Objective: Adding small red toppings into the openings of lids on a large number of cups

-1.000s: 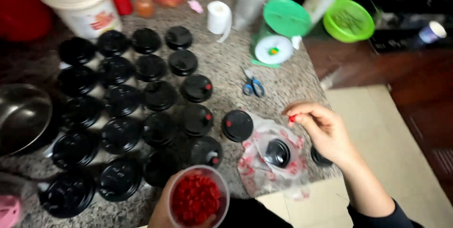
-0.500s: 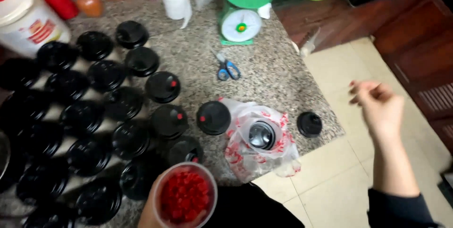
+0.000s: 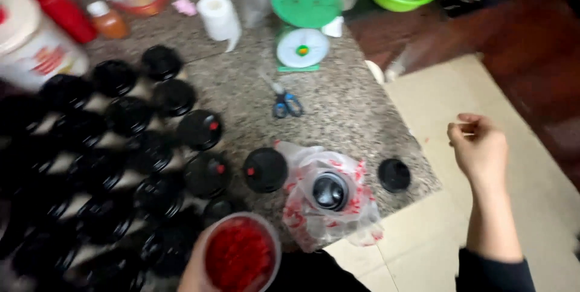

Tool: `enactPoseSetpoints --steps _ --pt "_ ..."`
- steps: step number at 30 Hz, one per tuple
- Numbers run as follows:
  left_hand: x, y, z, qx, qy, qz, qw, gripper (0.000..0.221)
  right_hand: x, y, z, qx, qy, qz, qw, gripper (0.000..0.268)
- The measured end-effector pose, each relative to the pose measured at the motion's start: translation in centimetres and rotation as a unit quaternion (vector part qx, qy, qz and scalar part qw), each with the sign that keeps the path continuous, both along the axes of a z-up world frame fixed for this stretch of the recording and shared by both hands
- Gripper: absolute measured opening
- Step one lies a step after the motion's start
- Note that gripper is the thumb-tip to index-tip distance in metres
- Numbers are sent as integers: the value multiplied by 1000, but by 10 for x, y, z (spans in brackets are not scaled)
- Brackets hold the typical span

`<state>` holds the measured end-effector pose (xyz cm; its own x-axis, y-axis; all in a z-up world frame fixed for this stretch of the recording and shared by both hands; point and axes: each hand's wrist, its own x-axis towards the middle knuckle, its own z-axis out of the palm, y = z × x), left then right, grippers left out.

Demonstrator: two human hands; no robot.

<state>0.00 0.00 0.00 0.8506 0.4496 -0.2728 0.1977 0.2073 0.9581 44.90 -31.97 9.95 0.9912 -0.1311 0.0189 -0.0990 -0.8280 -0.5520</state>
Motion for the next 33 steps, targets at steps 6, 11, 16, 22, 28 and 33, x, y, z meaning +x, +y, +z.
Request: enactPoseSetpoints --steps 6,11,16,22,28,33 --pt "81 42 145 229 -23 -40 972 72 -135 149 79 204 -14 348 915 9" --pt "62 42 137 302 25 -53 951 86 -204 214 73 15 -67 728 682 23" --pt "40 37 116 387 28 -30 921 85 -233 245 38 -209 -146 743 618 27" --pt "16 31 102 363 30 8 931 81 -246 255 13 -257 -136 766 573 15" --pt "-6 40 92 285 104 92 949 90 -251 284 44 -58 -36 751 657 7" --pt "-33 44 91 273 114 177 939 92 -210 366 50 8 111 613 783 5"
